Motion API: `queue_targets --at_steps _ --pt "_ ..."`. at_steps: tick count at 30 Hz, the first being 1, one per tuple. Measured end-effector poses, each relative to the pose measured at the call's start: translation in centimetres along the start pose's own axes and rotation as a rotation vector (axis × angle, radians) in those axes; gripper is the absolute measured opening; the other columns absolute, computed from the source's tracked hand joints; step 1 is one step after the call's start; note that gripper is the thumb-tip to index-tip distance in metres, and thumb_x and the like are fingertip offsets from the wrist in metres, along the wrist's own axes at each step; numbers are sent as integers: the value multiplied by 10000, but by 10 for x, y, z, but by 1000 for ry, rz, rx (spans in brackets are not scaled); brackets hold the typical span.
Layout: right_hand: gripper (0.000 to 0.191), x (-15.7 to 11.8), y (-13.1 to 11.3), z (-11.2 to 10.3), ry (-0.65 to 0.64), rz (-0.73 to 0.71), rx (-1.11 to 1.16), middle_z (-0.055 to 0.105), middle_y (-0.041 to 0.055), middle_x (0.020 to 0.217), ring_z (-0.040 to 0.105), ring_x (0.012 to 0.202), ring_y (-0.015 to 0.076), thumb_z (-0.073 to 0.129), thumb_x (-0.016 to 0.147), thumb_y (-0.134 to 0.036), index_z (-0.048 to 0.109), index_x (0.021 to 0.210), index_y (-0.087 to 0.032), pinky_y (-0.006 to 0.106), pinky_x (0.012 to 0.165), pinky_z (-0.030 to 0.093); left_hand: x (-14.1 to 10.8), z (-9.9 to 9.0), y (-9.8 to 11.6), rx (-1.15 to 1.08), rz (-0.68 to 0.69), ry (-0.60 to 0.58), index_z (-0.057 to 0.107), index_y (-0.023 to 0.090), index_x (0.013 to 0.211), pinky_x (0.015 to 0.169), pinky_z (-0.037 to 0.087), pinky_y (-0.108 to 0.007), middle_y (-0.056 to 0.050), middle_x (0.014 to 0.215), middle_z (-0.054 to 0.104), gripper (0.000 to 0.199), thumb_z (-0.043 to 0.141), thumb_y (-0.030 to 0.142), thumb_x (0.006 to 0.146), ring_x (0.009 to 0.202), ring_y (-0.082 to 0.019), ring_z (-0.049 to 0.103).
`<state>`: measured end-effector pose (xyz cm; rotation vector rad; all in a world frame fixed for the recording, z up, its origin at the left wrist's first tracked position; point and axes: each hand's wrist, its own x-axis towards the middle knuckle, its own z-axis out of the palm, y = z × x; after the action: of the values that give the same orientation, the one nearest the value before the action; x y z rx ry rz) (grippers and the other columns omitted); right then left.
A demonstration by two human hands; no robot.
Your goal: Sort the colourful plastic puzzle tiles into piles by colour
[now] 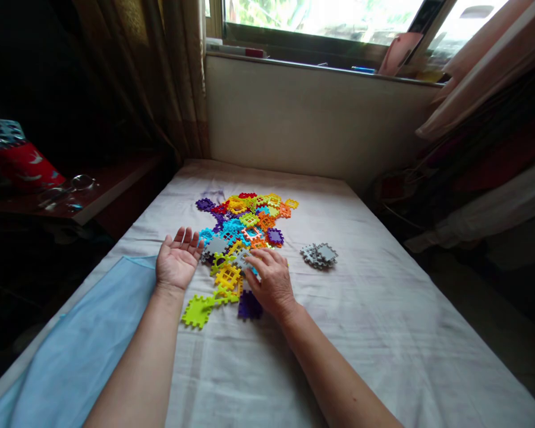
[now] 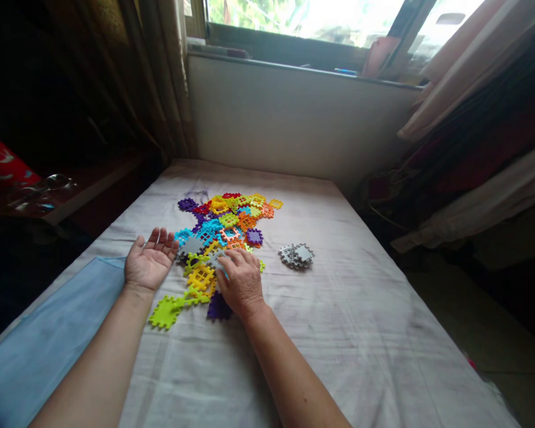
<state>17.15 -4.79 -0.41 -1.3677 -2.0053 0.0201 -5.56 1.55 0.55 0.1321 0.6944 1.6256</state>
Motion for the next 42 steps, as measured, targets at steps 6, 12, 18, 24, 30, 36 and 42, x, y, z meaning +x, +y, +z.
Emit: queue_targets --at_steps 6,12,18,24,30,36,42 --pt "337 3 6 10 -62 123 -80 698 78 1161 553 1110 270 728 797 -373 704 1103 -233 403 933 377 -2 3 0 4 7 13 674 162 911 784 587 -369 -42 875 747 321 414 341 973 860 -184 721" --pt "306 -1 6 15 -38 127 -62 707 58 1103 568 1045 247 714 798 -331 698 1092 -243 378 899 366 -4 6 -1 12 4 28 673 162 909 771 591 -359 -41 864 748 343 393 348 980 860 -186 723" --pt "129 -1 11 17 33 49 -92 735 28 976 595 969 210 671 846 -284 703 963 -243 344 862 351 -4 7 -1 23 12 35 672 164 900 754 596 -354 -53 864 751 333 400 341 972 840 -186 723" --pt "166 8 29 -4 160 29 -118 754 29 861 636 817 175 550 925 -247 713 900 -225 305 791 382 -4 9 -1 40 15 45 672 172 899 755 597 -349 -56 848 750 334 397 347 972 844 -185 723" --pt "217 11 89 -53 241 495 -135 753 46 824 655 764 192 539 852 -284 736 908 -210 289 722 446 -3 7 -1 51 23 39 668 181 900 744 602 -343 -48 857 751 315 420 363 964 834 -180 723" --pt "265 6 110 -79 122 707 -262 750 25 792 655 764 196 589 811 -301 742 1019 -241 283 669 423 -2 6 0 65 25 30 671 191 893 744 603 -344 -50 872 753 305 436 374 959 848 -185 723" --pt "205 6 106 -79 51 666 -345 750 39 852 638 803 201 578 829 -292 752 926 -245 288 682 417 -2 6 -1 75 31 22 671 201 889 768 592 -335 -48 895 751 274 477 388 940 864 -183 719"
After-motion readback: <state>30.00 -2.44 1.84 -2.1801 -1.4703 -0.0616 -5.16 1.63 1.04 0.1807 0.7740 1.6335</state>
